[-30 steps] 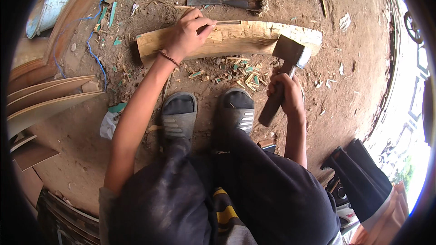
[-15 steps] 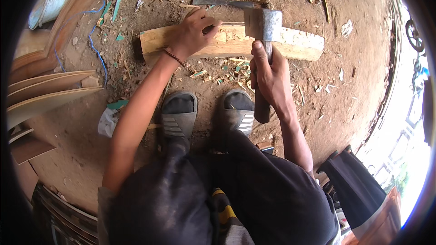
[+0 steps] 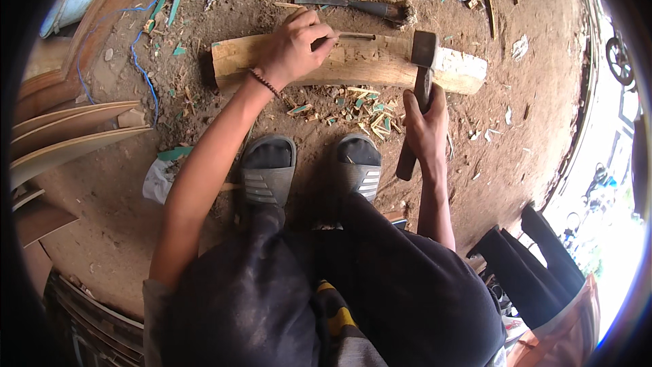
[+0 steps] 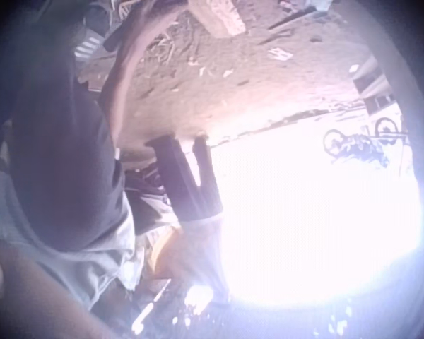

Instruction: The person uses a small axe to repeatedly strike and shape a wooden plank placed on the ground. They occasionally pause to remove small wood chips by hand and place them into a nearby bucket. The person continues carving the plank until the end of the clip.

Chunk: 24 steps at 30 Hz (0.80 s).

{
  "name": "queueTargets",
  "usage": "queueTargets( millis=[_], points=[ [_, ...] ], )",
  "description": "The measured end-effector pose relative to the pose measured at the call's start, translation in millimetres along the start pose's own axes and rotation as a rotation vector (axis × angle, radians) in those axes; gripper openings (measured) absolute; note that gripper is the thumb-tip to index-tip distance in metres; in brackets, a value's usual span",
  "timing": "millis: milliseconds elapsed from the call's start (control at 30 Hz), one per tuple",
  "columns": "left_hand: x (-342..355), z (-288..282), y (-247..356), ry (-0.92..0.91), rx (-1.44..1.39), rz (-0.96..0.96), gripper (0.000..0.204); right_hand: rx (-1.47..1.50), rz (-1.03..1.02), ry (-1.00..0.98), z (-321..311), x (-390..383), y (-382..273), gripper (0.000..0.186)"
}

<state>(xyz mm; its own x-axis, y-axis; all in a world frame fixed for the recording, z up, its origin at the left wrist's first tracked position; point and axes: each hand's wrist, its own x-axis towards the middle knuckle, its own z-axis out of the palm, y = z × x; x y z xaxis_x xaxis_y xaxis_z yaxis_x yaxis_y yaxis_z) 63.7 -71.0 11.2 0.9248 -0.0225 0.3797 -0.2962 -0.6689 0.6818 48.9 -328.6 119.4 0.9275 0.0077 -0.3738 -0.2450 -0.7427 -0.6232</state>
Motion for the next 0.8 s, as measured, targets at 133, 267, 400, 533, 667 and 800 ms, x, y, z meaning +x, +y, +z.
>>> queueTargets(
  millis=[133, 267, 400, 533, 667, 800],
  points=[
    [-1, 2, -2, 0.035, 0.008, 0.038, 0.005, -0.191, 0.047, 0.064, 5, 2, 29, 0.046],
    [1, 4, -3, 0.065, -0.011, 0.062, 0.006, 0.521, 0.331, -0.256, 7, 7, 53, 0.027],
    [0, 4, -3, 0.070, -0.018, 0.060, 0.007, 1.828, 0.452, -0.747, 15, 4, 58, 0.030],
    [-1, 4, -2, 0.071, -0.005, 0.063, 0.007, 1.429, 0.505, -0.406, 5, -2, 36, 0.033],
    [1, 4, -2, 0.063, -0.006, 0.047, 0.007, 0.526, 0.087, -0.185, 2, -10, 1, 0.023],
    [0, 0, 4, 0.054, 0.055, 0.019, 0.006, 0.525, -0.058, -0.181, 25, -11, -31, 0.032]
  ],
)
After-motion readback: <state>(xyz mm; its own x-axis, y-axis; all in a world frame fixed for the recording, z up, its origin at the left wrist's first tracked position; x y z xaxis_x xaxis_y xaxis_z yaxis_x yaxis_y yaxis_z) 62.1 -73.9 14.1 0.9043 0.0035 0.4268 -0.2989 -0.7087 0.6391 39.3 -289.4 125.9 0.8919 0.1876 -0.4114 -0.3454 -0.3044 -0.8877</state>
